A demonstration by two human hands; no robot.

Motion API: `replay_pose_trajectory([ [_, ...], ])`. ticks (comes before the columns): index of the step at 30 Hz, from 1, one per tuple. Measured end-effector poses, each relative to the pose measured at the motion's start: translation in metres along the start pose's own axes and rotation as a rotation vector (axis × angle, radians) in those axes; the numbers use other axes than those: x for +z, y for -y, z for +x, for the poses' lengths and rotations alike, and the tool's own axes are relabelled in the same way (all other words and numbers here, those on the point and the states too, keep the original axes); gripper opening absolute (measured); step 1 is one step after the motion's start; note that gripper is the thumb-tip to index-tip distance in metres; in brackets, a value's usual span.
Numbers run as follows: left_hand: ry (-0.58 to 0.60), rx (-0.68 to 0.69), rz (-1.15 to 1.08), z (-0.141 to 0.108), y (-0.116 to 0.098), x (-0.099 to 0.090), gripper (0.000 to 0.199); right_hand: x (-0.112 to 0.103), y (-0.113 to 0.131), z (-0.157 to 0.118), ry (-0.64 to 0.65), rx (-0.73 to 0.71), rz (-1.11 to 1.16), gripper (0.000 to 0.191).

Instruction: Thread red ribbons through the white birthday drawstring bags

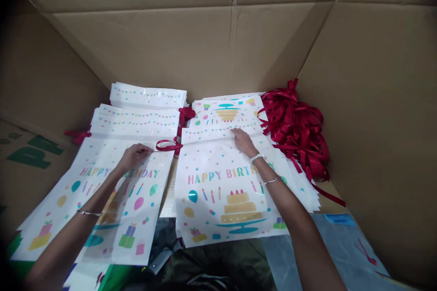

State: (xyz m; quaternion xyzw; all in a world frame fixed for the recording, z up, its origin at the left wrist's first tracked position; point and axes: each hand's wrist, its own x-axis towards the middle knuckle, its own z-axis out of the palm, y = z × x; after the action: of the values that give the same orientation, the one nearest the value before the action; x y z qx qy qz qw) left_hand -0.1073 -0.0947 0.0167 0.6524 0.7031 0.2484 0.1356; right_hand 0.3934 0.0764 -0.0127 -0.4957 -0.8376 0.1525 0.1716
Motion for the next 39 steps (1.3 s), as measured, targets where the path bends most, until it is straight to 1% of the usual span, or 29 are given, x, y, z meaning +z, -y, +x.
replay_pose_trajectory([
  [4,0.012,-0.006,-0.057,0.002,-0.024,0.009,0.033,0.004,0.003,-0.001,0.018,-0.014,0.01,0.062],
  [8,-0.001,-0.083,-0.188,0.005,-0.047,0.024,0.033,0.005,0.004,-0.001,0.005,-0.004,0.014,0.062],
  [10,-0.006,-0.097,-0.26,0.006,-0.054,0.031,0.036,0.006,0.004,-0.001,-0.001,-0.001,0.003,0.06],
  [13,-0.024,-0.092,-0.295,0.006,-0.061,0.036,0.04,0.005,0.005,-0.002,-0.01,0.005,-0.022,0.059],
  [15,-0.072,-0.091,-0.271,0.003,-0.063,0.036,0.042,0.004,0.008,-0.003,-0.021,-0.007,-0.061,0.058],
  [16,-0.117,-0.082,-0.243,0.001,-0.064,0.035,0.042,0.004,0.009,-0.003,-0.028,-0.018,-0.084,0.058],
  [18,-0.213,-0.031,-0.156,-0.006,-0.065,0.034,0.038,0.003,0.012,-0.003,-0.034,-0.03,-0.124,0.057],
  [19,-0.242,0.006,-0.102,-0.01,-0.066,0.034,0.033,0.003,0.013,-0.003,-0.032,-0.029,-0.138,0.056],
  [21,-0.254,0.064,0.005,-0.016,-0.067,0.037,0.026,0.003,0.014,-0.004,-0.021,-0.021,-0.155,0.054],
  [23,-0.245,0.07,0.089,-0.02,-0.067,0.043,0.028,0.003,0.015,-0.004,-0.011,-0.014,-0.164,0.053],
  [26,-0.234,0.01,0.141,-0.016,-0.064,0.053,0.036,0.003,0.015,-0.005,-0.012,-0.015,-0.164,0.052],
  [28,-0.206,-0.013,0.141,-0.01,-0.06,0.056,0.039,0.003,0.015,-0.006,-0.014,-0.019,-0.159,0.052],
  [31,-0.156,-0.01,0.113,-0.001,-0.057,0.056,0.037,0.003,0.014,-0.006,-0.015,-0.025,-0.156,0.053],
  [33,-0.126,-0.047,0.091,0.003,-0.06,0.056,0.032,0.004,0.013,-0.006,-0.02,-0.032,-0.155,0.053],
  [36,-0.077,-0.214,0.077,0.008,-0.067,0.057,0.026,0.007,0.01,-0.005,-0.041,-0.038,-0.15,0.052],
  [39,-0.063,-0.371,0.073,0.012,-0.071,0.06,0.025,0.01,0.007,-0.005,-0.071,-0.045,-0.142,0.051],
])
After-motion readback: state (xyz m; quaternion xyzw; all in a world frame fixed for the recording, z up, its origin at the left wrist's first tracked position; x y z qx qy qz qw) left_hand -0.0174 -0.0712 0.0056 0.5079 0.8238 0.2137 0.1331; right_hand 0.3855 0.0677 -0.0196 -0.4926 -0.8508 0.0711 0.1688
